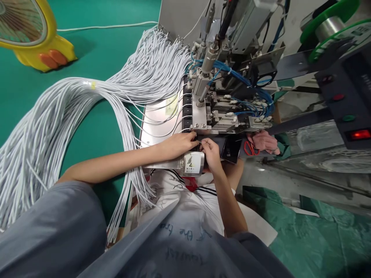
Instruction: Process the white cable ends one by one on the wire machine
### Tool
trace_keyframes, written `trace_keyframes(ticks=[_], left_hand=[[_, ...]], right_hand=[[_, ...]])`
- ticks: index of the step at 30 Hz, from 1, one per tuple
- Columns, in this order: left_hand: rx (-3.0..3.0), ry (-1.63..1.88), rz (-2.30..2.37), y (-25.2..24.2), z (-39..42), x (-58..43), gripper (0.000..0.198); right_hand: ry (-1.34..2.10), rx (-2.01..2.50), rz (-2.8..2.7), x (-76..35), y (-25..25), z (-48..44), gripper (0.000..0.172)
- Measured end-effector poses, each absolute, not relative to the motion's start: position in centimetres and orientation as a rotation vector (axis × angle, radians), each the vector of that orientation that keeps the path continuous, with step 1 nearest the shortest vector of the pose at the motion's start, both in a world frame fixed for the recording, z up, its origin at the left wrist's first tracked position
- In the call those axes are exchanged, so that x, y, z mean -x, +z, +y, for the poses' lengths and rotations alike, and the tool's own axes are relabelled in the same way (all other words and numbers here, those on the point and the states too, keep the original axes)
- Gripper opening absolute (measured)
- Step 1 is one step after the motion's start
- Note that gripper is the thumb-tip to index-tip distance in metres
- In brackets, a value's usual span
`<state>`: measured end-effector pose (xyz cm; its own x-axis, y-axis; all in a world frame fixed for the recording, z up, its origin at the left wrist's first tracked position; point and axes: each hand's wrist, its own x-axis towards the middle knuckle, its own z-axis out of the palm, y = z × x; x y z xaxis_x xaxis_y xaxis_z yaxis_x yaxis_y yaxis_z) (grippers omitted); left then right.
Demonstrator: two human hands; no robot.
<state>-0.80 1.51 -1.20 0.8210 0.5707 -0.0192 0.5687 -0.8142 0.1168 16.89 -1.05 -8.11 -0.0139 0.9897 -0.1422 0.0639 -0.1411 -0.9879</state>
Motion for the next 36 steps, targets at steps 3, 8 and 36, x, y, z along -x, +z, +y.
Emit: trace_keyframes(ticks=[3,8,36], left_hand=[[-2.896,0.027,0.886,-1.2,1.5,0.8,0.030],[-2.899,-0.014,0.910,-1.0,1.4,0.8,0.029],[-2.578,0.241,1.874,0.7,13.8,7.7,0.048]], right_hand=[[1.239,1.341,-1.304,-17.0,-8.5,-0.9,0.027],[1.138,1.337,-1.345,-16.5,-9.4,-0.6,0.037],[0.446,1.339,-1.642,-13.2,-4.6,-5.2,0.028]])
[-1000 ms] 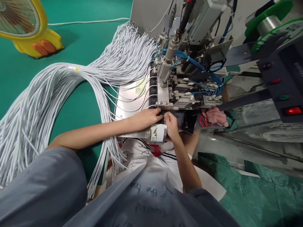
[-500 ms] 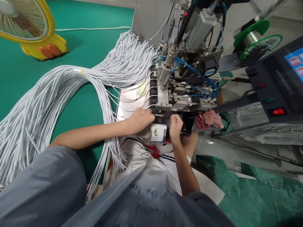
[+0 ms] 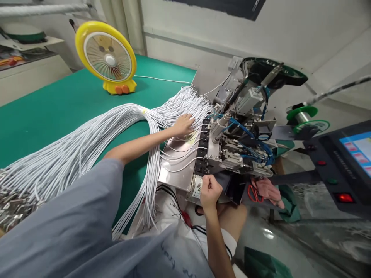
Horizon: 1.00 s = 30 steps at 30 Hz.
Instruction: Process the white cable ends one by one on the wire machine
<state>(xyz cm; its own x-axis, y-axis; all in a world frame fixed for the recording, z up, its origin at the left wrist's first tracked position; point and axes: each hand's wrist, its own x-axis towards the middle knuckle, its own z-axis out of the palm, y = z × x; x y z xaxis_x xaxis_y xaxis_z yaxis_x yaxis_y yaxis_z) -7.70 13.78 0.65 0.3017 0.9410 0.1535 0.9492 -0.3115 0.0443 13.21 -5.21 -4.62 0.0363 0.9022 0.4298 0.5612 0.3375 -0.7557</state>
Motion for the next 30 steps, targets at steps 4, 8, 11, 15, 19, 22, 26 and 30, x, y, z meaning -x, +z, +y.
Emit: trace_keyframes(ticks=[4,8,11,15,19,22,26,30], left_hand=[[2.512,-0.199,-1.817,-0.7,17.2,8.1,0.067],[2.453,-0.230,-1.916,-1.2,20.5,7.2,0.075],[2.405,-0.254,-2.029,-1.1,23.7,6.3,0.074],[2.337,-0.321,-2.143,-0.8,27.5,5.3,0.064],[2.242,-0.405,-2.212,-0.6,29.5,5.3,0.049],[2.132,-0.462,-2.245,-0.5,29.6,6.1,0.042],[2.041,-0.481,-2.244,0.3,28.5,6.6,0.036],[2.113,-0.429,-2.145,1.6,26.0,5.7,0.036]], right_hand=[[0.428,1.342,-1.627,-13.4,-4.8,-5.3,0.029],[0.381,1.353,-1.635,-13.2,-5.0,-5.3,0.029],[0.342,1.375,-1.642,-13.1,-5.0,-5.3,0.030],[0.305,1.387,-1.662,-13.1,-4.9,-5.4,0.030],[0.262,1.398,-1.683,-13.2,-4.9,-5.5,0.030],[0.245,1.395,-1.693,-13.2,-5.0,-5.6,0.032],[0.266,1.380,-1.707,-13.2,-5.1,-5.7,0.030],[0.307,1.360,-1.698,-13.1,-5.2,-5.6,0.028]])
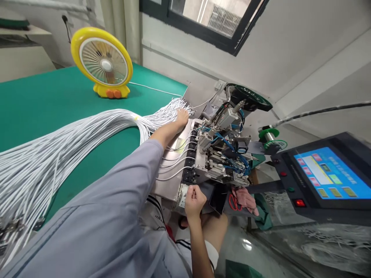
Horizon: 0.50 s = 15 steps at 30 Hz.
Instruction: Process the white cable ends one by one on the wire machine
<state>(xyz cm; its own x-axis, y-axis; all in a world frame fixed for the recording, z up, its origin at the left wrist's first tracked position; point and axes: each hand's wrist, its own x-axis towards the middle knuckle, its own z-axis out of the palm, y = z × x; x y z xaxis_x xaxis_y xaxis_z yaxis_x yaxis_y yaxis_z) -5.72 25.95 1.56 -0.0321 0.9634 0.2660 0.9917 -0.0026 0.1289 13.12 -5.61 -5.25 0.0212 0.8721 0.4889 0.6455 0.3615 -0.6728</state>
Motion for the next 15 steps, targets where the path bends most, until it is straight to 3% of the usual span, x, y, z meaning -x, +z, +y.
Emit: trace_keyframes(ticks=[10,15], left_hand=[[2.682,-0.165,-1.604,2.2,16.9,5.6,0.031],[2.682,-0.116,-1.628,2.6,17.0,7.3,0.038]], right_hand=[[0.271,1.275,-1.716,-12.9,-5.0,-5.6,0.030],[0.246,1.266,-1.716,-12.8,-5.2,-5.3,0.030]])
